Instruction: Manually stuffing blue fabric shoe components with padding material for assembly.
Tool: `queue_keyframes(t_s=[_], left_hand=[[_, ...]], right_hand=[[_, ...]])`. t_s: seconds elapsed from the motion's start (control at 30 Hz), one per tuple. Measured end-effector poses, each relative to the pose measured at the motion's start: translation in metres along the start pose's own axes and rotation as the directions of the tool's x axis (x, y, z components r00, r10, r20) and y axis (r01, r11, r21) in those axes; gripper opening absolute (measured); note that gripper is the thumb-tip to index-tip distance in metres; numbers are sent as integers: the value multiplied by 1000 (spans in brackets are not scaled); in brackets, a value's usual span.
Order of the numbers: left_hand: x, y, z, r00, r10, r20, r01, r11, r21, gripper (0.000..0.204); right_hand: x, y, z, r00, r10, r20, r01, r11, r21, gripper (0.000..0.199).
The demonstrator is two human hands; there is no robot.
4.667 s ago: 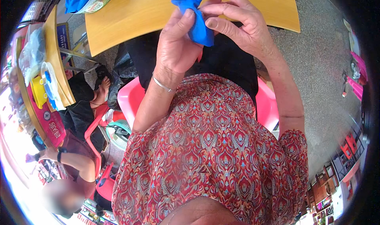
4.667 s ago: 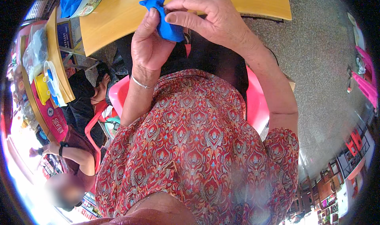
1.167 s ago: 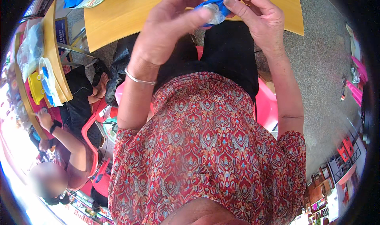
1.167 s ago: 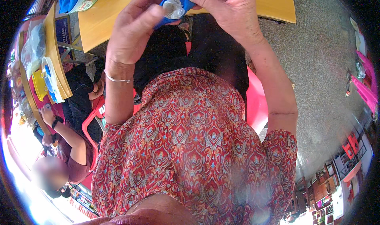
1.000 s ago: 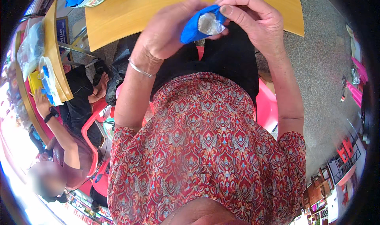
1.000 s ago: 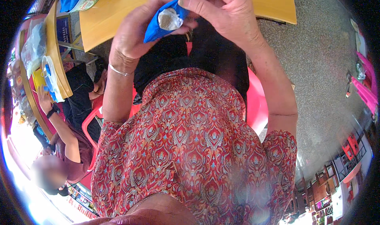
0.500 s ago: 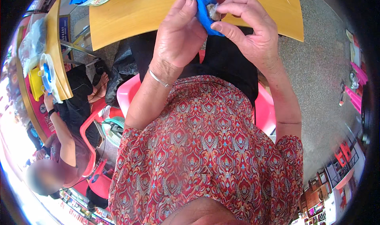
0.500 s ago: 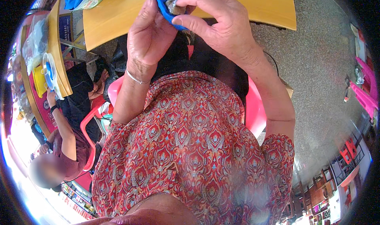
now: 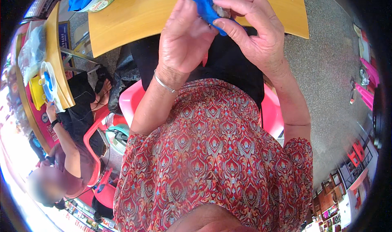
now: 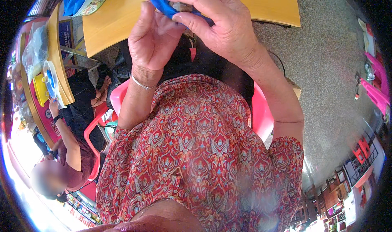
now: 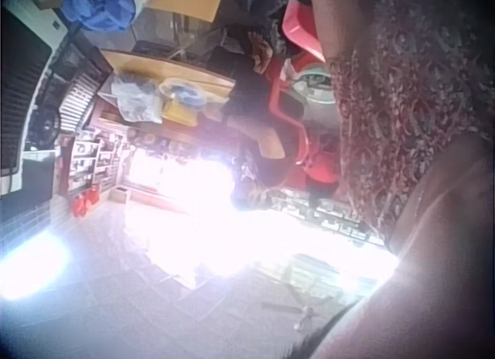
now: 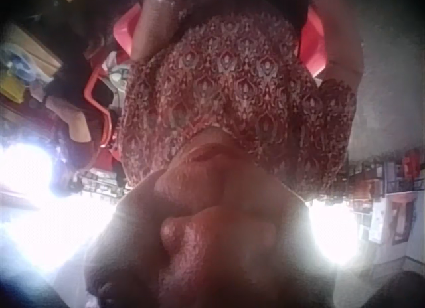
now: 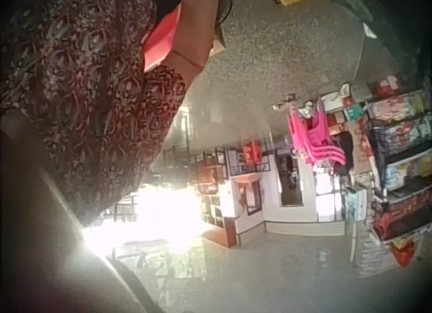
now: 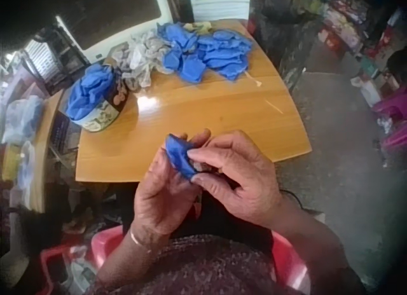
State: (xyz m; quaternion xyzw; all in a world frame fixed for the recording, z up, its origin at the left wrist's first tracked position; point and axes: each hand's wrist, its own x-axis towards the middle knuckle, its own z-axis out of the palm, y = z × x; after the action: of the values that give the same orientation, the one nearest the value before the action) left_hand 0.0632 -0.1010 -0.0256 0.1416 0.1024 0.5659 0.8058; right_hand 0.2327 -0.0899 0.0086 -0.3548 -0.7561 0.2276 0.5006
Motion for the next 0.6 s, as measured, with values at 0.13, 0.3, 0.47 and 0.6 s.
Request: queue_keyframes(t_s=[0.13, 0.3, 0.47, 0.6], left_hand=[[7, 0, 32, 986, 11, -164, 25, 975, 219, 34], [8, -1, 6, 987, 97, -125, -74, 982, 173, 30], [14, -9, 16, 963, 196, -187, -192, 981, 39, 39], [29, -15, -1, 937, 252, 241, -276, 958, 71, 13]], right_hand=[[-5, 8, 2, 997, 6, 72, -4, 1000, -24, 20], [-4, 8, 2, 993, 18, 120, -14, 1000, -28, 17], [6, -8, -7, 971, 169, 172, -185, 979, 82, 29], [8, -8, -10, 986, -36, 165, 69, 978, -199, 35]])
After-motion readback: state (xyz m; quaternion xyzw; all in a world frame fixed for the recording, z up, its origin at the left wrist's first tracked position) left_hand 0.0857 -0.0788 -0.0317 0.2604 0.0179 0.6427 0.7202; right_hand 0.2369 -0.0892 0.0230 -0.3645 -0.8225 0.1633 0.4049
